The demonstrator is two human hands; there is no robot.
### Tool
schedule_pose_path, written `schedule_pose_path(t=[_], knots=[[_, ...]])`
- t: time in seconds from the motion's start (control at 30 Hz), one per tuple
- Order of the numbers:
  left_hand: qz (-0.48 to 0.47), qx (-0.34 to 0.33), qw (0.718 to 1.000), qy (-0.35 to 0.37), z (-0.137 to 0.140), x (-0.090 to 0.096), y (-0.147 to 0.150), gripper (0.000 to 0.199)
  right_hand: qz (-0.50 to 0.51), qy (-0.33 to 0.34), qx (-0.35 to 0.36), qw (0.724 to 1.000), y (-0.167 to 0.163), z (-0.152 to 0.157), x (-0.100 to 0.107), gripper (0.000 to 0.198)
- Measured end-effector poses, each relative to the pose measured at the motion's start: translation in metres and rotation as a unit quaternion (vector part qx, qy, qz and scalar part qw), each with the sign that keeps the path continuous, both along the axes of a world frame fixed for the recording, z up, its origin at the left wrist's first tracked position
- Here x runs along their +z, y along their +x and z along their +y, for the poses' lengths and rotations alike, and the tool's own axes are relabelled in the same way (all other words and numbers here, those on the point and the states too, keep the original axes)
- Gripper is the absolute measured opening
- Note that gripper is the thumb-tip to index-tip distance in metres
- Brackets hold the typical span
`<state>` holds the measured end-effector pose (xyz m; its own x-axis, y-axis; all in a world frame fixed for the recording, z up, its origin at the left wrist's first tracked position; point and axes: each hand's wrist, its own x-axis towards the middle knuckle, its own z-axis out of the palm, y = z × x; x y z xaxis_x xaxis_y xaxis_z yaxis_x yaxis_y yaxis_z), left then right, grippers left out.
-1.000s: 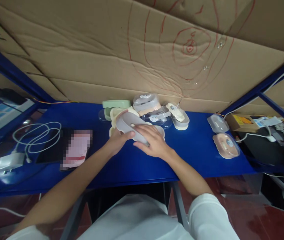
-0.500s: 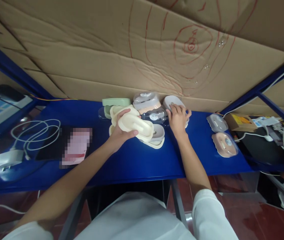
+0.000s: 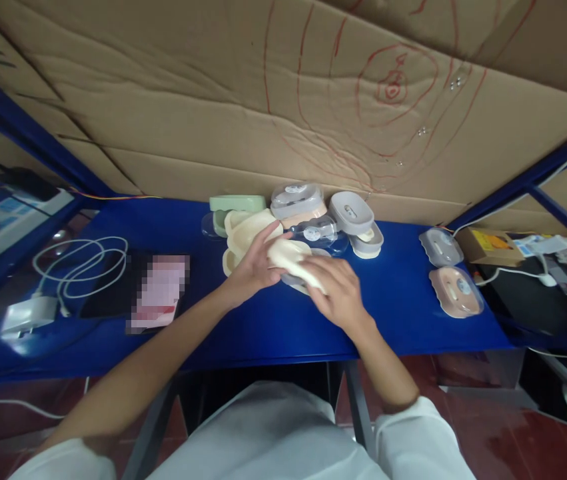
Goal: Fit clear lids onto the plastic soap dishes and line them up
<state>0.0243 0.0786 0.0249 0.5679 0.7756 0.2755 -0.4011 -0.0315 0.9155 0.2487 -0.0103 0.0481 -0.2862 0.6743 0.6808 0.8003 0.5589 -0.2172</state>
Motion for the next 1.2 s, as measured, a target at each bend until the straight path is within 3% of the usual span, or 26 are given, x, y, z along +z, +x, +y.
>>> schedule_pose_path(t=[0.1,0.17,0.23,0.33,0.4,0.43,0.47,0.53,0.57,0.6,0.63,0.7,0.77,0.83,0.9,0.97,1.0,1.07,1.13,1.2], knots=[[0.03,0.043,0.998,0.022,-0.003,0.001,0.002,0.084,0.037,0.01,-0.223,0.974,0.034,-0.033,-0.028,0.027],[0.042,0.074,0.996,0.034,-0.004,0.0,0.004,0.071,0.005,-0.037,-0.332,0.943,0.051,-0.047,-0.047,0.036],[0.051,0.087,0.994,0.044,-0.005,-0.002,0.006,0.062,-0.037,-0.126,-0.327,0.936,0.059,-0.052,-0.059,0.051],[0.063,0.106,0.991,0.058,-0.007,-0.004,0.008,0.056,-0.081,-0.245,-0.202,0.945,0.072,-0.05,-0.059,0.073],[0.065,0.122,0.988,0.071,-0.008,-0.005,0.01,0.053,-0.068,-0.229,-0.232,0.943,0.1,-0.049,-0.054,0.074],[0.064,0.127,0.987,0.077,-0.008,-0.005,0.011,0.051,-0.047,-0.188,-0.304,0.933,0.122,-0.052,-0.053,0.075],[0.064,0.13,0.986,0.083,-0.008,-0.005,0.011,0.05,-0.023,-0.139,-0.395,0.908,0.146,-0.056,-0.052,0.081],[0.064,0.129,0.986,0.09,-0.009,-0.005,0.012,0.049,0.039,-0.075,-0.57,0.817,0.199,-0.068,-0.055,0.099],[0.064,0.127,0.986,0.092,-0.009,-0.004,0.011,0.048,0.072,-0.077,-0.62,0.778,0.222,-0.074,-0.058,0.103],[0.064,0.124,0.986,0.094,-0.009,-0.004,0.011,0.049,0.102,-0.078,-0.633,0.764,0.241,-0.081,-0.062,0.103],[0.064,0.117,0.987,0.095,-0.01,-0.003,0.01,0.049,0.128,-0.069,-0.629,0.764,0.254,-0.087,-0.066,0.103],[0.066,0.084,0.99,0.097,-0.011,-0.001,0.008,0.052,0.156,-0.039,-0.591,0.791,0.259,-0.094,-0.074,0.099],[0.067,0.023,0.993,0.095,-0.014,0.002,0.006,0.06,0.157,-0.004,-0.55,0.82,0.235,-0.096,-0.079,0.096],[0.067,-0.047,0.993,0.081,-0.019,0.003,0.006,0.078,0.15,0.008,-0.483,0.863,0.186,-0.093,-0.079,0.09],[0.065,-0.104,0.99,0.063,-0.023,0.002,0.008,0.101,0.155,0.012,-0.335,0.929,0.121,-0.089,-0.073,0.082],[0.058,-0.119,0.989,0.072,-0.026,-0.002,0.011,0.118,0.144,-0.021,-0.204,0.968,0.056,-0.082,-0.063,0.076],[0.052,-0.105,0.989,0.087,-0.025,-0.005,0.012,0.122,0.139,-0.047,-0.15,0.978,0.028,-0.077,-0.058,0.073],[0.044,-0.056,0.99,0.124,-0.022,-0.011,0.013,0.12,0.17,-0.066,-0.107,0.977,-0.012,-0.068,-0.052,0.067],[0.042,-0.021,0.988,0.145,-0.016,-0.015,0.012,0.114,0.22,-0.082,-0.09,0.968,-0.026,-0.061,-0.051,0.062],[0.039,-0.02,0.989,0.139,-0.009,-0.015,0.009,0.113,0.265,-0.096,-0.09,0.955,-0.017,-0.056,-0.056,0.06]])
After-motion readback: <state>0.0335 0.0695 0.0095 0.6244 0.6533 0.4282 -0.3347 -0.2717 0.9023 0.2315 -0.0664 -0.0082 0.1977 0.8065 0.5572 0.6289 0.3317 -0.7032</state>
